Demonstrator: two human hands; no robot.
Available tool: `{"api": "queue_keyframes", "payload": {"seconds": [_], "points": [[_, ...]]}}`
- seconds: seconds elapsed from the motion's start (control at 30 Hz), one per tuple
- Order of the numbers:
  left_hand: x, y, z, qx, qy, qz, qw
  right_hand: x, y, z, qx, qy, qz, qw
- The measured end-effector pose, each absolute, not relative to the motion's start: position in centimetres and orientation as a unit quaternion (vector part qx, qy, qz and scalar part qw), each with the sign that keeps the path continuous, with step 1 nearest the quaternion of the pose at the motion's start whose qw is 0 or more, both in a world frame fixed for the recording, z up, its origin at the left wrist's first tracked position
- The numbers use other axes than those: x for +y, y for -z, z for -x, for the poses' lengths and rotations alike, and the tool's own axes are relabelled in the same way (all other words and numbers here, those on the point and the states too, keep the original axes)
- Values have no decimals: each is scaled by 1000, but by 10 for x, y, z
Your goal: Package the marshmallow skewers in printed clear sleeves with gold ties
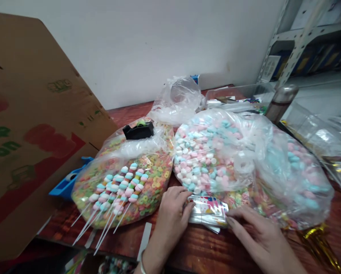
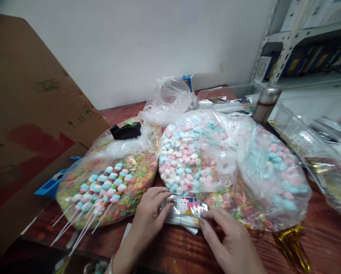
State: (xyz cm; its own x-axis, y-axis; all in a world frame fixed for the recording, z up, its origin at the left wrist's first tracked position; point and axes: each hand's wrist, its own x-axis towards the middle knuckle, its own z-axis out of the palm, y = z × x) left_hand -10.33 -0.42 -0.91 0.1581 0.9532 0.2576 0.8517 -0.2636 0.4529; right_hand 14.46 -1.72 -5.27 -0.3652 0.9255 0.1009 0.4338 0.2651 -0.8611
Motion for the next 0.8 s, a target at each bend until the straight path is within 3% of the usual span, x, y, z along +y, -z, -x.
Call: {"api": "queue_keyframes", "payload": {"seconds": [0.17,0.53,0.8], "points": [[-4,24,86,574,-249,-771,118,12,51,-101,-771,-197,514,320],[-16,44,88,606,-221,-757,107,12,57,-85,-817,-32,472,329],[-19,45,84,647,-288,-694,133,2,23,-137,-799,106,479,348]]}}
